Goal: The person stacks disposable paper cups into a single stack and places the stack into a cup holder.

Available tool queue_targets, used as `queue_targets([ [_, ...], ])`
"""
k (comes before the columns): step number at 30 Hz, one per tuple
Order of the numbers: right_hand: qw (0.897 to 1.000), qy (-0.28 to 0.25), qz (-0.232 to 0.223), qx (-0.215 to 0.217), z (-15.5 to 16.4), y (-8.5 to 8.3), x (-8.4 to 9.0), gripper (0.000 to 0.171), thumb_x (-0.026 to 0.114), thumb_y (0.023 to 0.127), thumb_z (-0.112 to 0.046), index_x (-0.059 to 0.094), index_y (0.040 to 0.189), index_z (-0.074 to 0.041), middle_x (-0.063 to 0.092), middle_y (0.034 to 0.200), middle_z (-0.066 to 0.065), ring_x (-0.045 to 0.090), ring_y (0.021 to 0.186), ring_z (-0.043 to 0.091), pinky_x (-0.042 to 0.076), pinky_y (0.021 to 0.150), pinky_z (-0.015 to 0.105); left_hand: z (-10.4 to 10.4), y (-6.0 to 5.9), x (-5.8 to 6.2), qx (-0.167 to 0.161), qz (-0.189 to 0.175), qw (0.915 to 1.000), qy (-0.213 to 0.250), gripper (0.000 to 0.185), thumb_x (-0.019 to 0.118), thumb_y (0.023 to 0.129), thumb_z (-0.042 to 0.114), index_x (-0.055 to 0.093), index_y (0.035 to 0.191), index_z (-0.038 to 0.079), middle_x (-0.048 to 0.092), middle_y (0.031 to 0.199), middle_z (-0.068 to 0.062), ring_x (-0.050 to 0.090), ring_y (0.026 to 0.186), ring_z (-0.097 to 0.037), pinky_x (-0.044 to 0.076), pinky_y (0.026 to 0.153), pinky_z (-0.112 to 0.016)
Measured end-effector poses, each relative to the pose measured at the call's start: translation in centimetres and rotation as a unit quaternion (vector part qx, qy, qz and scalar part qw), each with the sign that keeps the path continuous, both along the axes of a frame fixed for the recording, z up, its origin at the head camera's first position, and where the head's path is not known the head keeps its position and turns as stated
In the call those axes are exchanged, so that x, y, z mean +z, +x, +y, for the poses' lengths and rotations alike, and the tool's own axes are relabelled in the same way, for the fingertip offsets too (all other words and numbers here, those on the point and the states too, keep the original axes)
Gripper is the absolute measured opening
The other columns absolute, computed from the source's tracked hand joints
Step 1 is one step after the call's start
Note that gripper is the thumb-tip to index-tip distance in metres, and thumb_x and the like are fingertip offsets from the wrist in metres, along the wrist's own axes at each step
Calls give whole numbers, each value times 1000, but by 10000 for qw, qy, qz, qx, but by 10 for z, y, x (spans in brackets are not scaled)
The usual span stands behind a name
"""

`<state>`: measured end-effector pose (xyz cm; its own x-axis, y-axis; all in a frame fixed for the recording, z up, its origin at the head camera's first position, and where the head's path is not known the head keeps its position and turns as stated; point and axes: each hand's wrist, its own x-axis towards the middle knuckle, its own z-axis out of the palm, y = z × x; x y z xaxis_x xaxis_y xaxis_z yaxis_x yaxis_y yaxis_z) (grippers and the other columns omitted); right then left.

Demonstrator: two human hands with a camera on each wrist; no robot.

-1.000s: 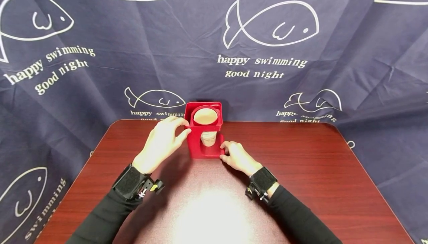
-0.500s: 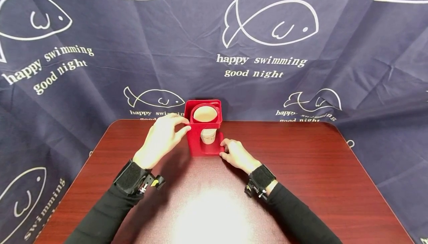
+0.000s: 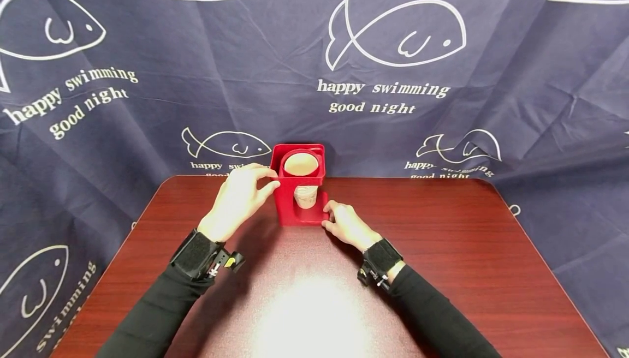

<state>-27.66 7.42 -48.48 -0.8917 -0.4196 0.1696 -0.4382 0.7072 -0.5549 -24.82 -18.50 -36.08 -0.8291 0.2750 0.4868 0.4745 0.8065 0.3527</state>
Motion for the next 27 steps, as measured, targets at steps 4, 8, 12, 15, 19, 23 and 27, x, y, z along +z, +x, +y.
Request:
queue_targets([
  [4,10000,-30,-54,2,0,-1,0,27,80,88,-7,65,109,0,65,76,5,61,70,16,55,68,30,0,-1,-1,62,-51,10000,-13,20,79,90,15,78,109,8,75,110,-12,70,105,-31,58,95,-48],
  [8,9999,-48,-130,-17,-1,-3,1,26,79,88,-7,65,109,0,65,77,5,62,71,16,56,69,30,1,-2,-1,147,-145,9998,-14,19,78,91,16,77,109,9,75,111,-11,69,105,-30,59,93,-48],
  [12,9998,-34,-176,-40,-1,-5,2,26,79,89,-7,65,109,-2,66,78,6,62,71,16,56,69,30,2,-2,1,232,-244,9994,-10,19,77,92,17,77,109,9,74,112,-11,69,105,-30,60,92,-49],
  [15,9998,-36,-207,-41,0,-5,3,25,79,89,-7,65,109,-2,67,78,6,63,72,16,56,69,30,3,-3,2,271,-323,9991,10,19,77,92,18,77,109,9,74,113,-11,68,105,-30,60,92,-48],
  [19,9995,-56,-297,-41,-1,-5,5,25,79,88,-6,65,108,-1,68,80,7,64,74,17,57,70,31,3,-4,2,274,-394,9988,83,19,77,92,18,76,109,9,74,113,-11,68,105,-30,60,91,-48],
  [23,9992,-67,-397,-45,-1,-7,8,23,79,89,-7,66,107,-2,69,81,7,65,74,16,57,70,30,2,-5,2,261,-420,9986,203,18,76,92,17,76,109,9,74,112,-11,68,104,-29,61,90,-48],
  [27,9991,-84,-417,-37,-1,-9,8,23,79,89,-7,66,107,-1,70,82,7,65,75,17,58,71,31,3,-6,2,276,-424,9984,263,18,76,92,17,76,108,9,73,112,-11,67,102,-29,60,88,-47],
])
